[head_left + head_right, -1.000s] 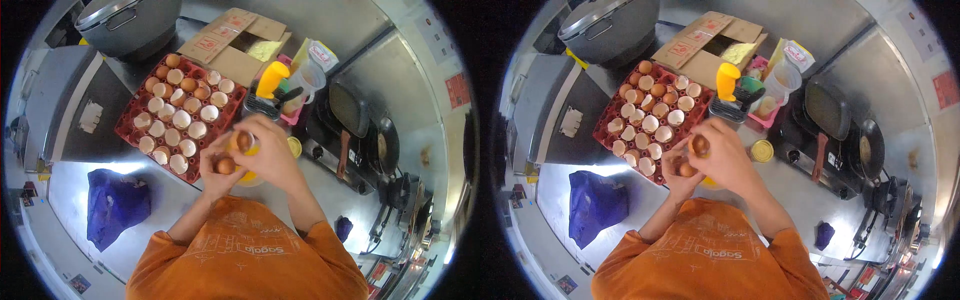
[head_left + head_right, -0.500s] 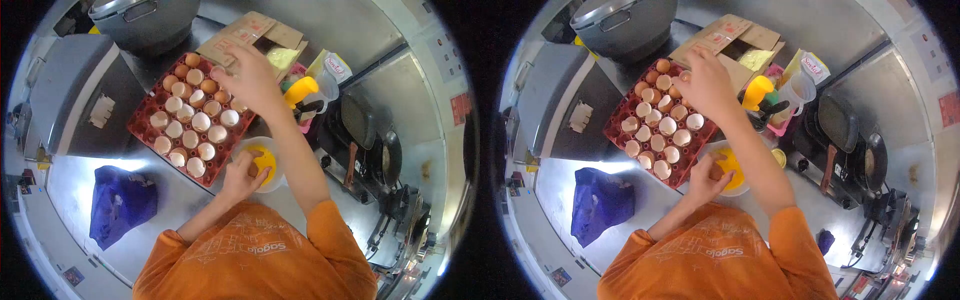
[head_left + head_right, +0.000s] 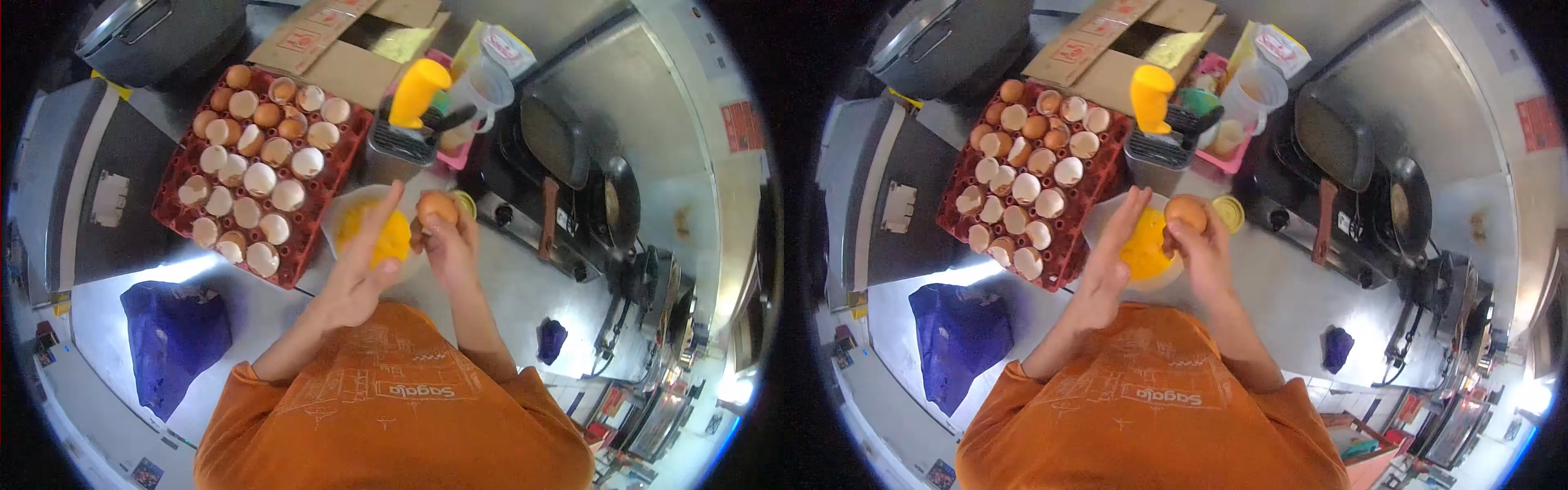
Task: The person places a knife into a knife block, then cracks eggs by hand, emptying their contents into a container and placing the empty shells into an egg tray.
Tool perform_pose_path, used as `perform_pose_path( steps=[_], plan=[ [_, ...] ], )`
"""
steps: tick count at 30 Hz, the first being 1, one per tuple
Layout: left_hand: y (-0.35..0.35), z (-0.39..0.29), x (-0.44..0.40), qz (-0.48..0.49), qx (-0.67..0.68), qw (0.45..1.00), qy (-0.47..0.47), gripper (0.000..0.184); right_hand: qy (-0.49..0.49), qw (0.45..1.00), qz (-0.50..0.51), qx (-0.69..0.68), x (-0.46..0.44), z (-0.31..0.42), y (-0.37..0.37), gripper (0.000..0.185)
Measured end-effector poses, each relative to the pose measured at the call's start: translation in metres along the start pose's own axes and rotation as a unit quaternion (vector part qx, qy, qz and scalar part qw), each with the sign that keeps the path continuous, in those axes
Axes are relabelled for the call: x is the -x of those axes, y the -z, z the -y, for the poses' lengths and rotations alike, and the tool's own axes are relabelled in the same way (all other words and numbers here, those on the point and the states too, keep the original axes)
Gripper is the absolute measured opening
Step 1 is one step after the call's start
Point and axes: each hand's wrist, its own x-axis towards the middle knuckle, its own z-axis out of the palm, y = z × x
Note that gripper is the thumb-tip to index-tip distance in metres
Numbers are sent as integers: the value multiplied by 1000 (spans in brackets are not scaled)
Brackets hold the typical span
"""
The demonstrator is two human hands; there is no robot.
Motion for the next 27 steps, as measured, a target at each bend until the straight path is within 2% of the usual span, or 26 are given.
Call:
perform_pose_path(
  steps=[1,2,4,5,6,7,8,10,14,16,17,19,22,27],
  plan=[
    [-3,6,1,-35,7,999,-22,68,8,1000,13,8,-2,7,9,38],
    [0,10,3,-32,8,999,-23,68,10,1000,11,8,0,11,17,38],
    [7,19,4,-9,-165,986,5,54,53,994,14,97,-2,19,30,32],
    [4,26,4,-12,-165,986,6,54,52,994,17,99,-1,21,35,32],
    [1,34,5,-30,-222,975,-5,48,149,949,40,275,1,21,40,29],
    [-1,40,6,-48,-278,959,-15,42,241,864,62,437,4,20,44,26],
    [-4,43,7,-51,-279,959,-13,42,241,864,66,438,7,17,45,26],
    [-10,45,7,-58,-353,933,-40,39,140,867,61,474,15,8,47,28],
    [-14,45,6,-76,-371,925,-27,39,209,857,78,465,27,-17,54,31],
    [-12,48,7,-85,-359,929,-41,39,329,777,66,533,30,-20,54,34],
    [-12,47,7,-84,-359,929,-41,39,329,777,65,532,30,-21,54,34],
    [-13,47,6,-76,-363,928,-37,38,302,690,102,650,29,-24,56,36],
    [-13,46,6,-69,-374,924,-35,37,353,712,100,599,27,-24,57,39],
    [-14,45,7,-80,-372,924,-36,35,339,694,108,626,28,-30,62,40]
  ],
)
